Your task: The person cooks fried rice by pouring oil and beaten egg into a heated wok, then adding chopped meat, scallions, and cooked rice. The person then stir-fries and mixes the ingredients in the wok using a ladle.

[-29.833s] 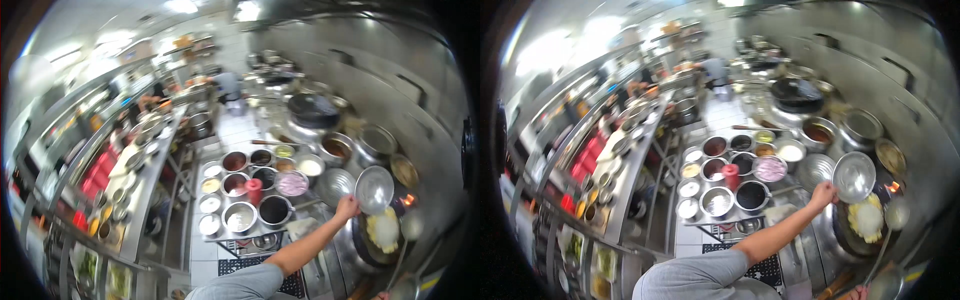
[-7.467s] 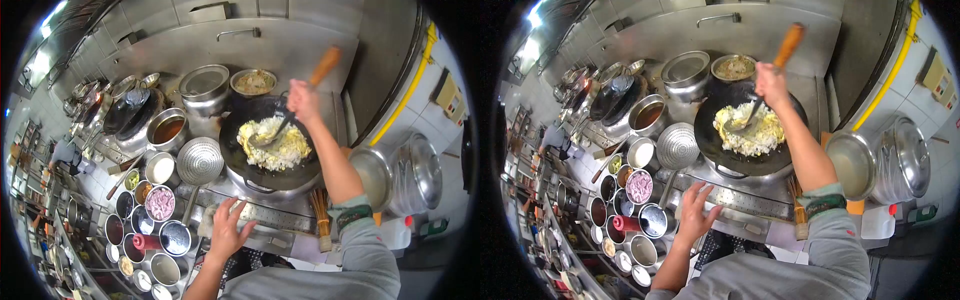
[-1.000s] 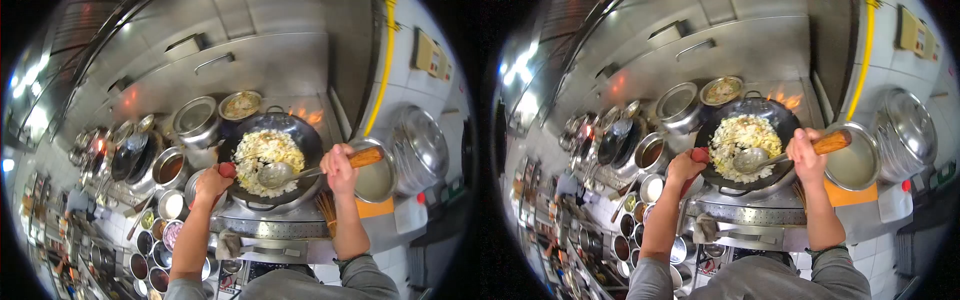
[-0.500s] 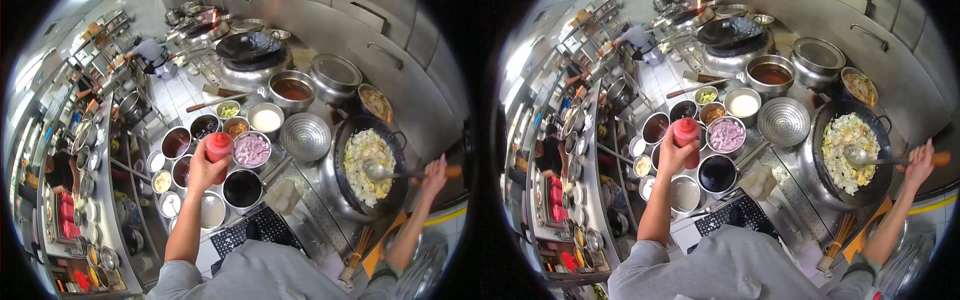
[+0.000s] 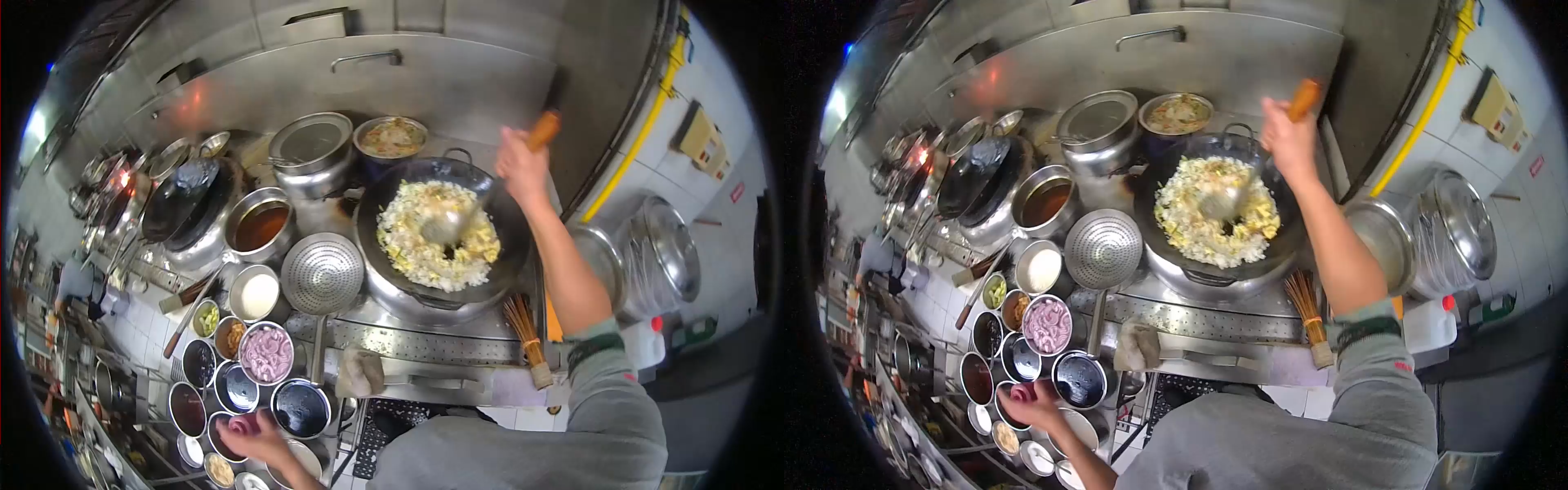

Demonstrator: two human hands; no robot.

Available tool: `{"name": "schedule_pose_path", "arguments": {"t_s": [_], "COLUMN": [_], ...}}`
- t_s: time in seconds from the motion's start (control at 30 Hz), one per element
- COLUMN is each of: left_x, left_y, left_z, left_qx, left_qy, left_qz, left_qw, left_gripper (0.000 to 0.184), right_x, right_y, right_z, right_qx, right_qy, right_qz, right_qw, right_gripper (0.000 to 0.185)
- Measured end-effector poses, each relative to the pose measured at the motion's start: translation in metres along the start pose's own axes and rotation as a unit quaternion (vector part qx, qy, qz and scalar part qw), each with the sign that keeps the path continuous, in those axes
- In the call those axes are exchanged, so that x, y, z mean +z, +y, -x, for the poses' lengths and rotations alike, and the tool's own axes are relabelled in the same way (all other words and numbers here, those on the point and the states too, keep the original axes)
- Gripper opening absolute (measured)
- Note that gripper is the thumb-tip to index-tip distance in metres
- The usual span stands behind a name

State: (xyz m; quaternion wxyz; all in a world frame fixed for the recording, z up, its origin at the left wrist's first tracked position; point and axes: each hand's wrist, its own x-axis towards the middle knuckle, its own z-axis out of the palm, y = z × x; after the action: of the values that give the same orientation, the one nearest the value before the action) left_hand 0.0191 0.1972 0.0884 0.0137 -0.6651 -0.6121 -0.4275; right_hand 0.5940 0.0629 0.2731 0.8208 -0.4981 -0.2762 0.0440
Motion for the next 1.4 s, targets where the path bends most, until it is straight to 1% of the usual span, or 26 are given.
{"name": "schedule_pose_path", "arguments": {"t_s": [0.03,0.07,0.1,0.13,0.17,0.2,0.23,0.3,0.37,0.4,0.5,0.6,0.63,0.67,0.7,0.77,0.8,0.83,0.87,0.9,0.97,1.03,1.1,1.17,1.23,1.4], "left_x": [0.005,0.032,0.022,0.020,0.037,0.061,0.086,0.080,0.033,0.005,0.024,0.068,0.069,0.049,0.024,-0.009,-0.011,-0.001,0.012,0.029,0.069,0.073,0.045,0.019,0.037,0.102], "left_y": [0.055,0.079,0.164,0.223,0.260,0.287,0.292,0.286,0.287,0.299,0.311,0.251,0.233,0.216,0.206,0.226,0.251,0.275,0.288,0.283,0.259,0.222,0.198,0.215,0.244,0.279], "left_z": [0.000,0.022,0.023,0.026,0.039,0.048,0.065,0.076,0.061,0.054,0.063,0.106,0.111,0.109,0.102,0.080,0.064,0.047,0.045,0.054,0.086,0.109,0.115,0.095,0.077,0.084], "left_qx": [0.011,0.052,0.211,0.290,0.354,0.417,0.443,0.429,0.397,0.373,0.369,0.399,0.412,0.404,0.397,0.393,0.387,0.392,0.383,0.390,0.397,0.405,0.406,0.401,0.371,0.367], "left_qy": [-0.025,-0.108,-0.213,-0.277,-0.271,-0.320,-0.397,-0.422,-0.445,-0.416,-0.421,-0.409,-0.404,-0.429,-0.457,-0.429,-0.420,-0.395,-0.385,-0.384,-0.385,-0.383,-0.404,-0.397,-0.386,-0.350], "left_qz": [0.064,0.184,0.188,0.229,0.286,0.311,0.298,0.273,0.309,0.355,0.346,0.305,0.285,0.303,0.317,0.369,0.368,0.373,0.380,0.359,0.317,0.284,0.291,0.321,0.341,0.359], "left_qw": [0.998,0.976,0.935,0.887,0.848,0.792,0.747,0.751,0.741,0.749,0.753,0.762,0.765,0.749,0.730,0.725,0.734,0.743,0.749,0.756,0.771,0.780,0.766,0.760,0.773,0.784], "left_gripper": [0.079,0.084,0.086,0.083,0.074,0.062,0.040,0.026,0.020,0.017,0.017,0.016,0.016,0.015,0.014,0.016,0.017,0.017,0.017,0.017,0.018,0.020,0.021,0.019,0.018,0.018], "right_x": [0.012,0.022,0.032,0.038,0.043,0.043,0.037,0.026,0.022,0.015,0.014,0.028,0.018,-0.002,-0.003,-0.007,0.005,0.021,0.038,0.059,0.062,0.061,0.047,0.034,0.023,0.008], "right_y": [0.000,-0.009,-0.025,-0.042,-0.058,-0.068,-0.073,-0.086,-0.104,-0.101,-0.069,-0.059,-0.068,-0.080,-0.084,-0.091,-0.086,-0.089,-0.080,-0.081,-0.045,-0.064,-0.092,-0.097,-0.117,-0.148], "right_z": [-0.010,-0.020,-0.028,-0.026,-0.024,-0.023,-0.025,-0.043,-0.049,-0.045,-0.042,-0.015,-0.019,-0.024,-0.021,-0.016,-0.008,-0.007,-0.002,0.009,0.003,0.018,0.033,0.034,0.032,0.023], "right_qx": [-0.011,-0.012,-0.013,-0.005,0.005,0.016,0.045,0.091,0.148,0.187,0.125,0.063,0.069,0.077,0.080,0.088,0.075,0.043,0.007,0.035,-0.012,-0.044,0.005,0.058,0.065,-0.064], "right_qy": [0.017,0.042,0.064,0.068,0.068,0.057,0.035,-0.015,-0.020,-0.016,-0.005,0.074,0.071,0.068,0.071,0.077,0.057,0.034,0.066,0.110,0.123,0.052,0.012,0.065,0.000,-0.043], "right_qz": [0.001,0.025,0.044,0.051,0.060,0.068,0.051,0.026,0.003,-0.007,0.037,0.072,0.076,0.079,0.072,0.056,0.038,0.015,0.077,0.163,0.217,0.112,0.052,0.032,0.011,-0.052], "right_qw": [1.000,0.999,0.997,0.996,0.996,0.996,0.997,0.995,0.989,0.982,0.991,0.993,0.992,0.992,0.992,0.992,0.995,0.998,0.995,0.980,0.968,0.991,0.999,0.996,0.998,0.996], "right_gripper": [0.027,0.027,0.027,0.027,0.028,0.024,0.024,0.024,0.025,0.026,0.024,0.023,0.010,0.028,0.028,0.029,0.013,0.027,0.027,0.028,0.029,0.030,0.029,0.029,0.039,0.042]}}
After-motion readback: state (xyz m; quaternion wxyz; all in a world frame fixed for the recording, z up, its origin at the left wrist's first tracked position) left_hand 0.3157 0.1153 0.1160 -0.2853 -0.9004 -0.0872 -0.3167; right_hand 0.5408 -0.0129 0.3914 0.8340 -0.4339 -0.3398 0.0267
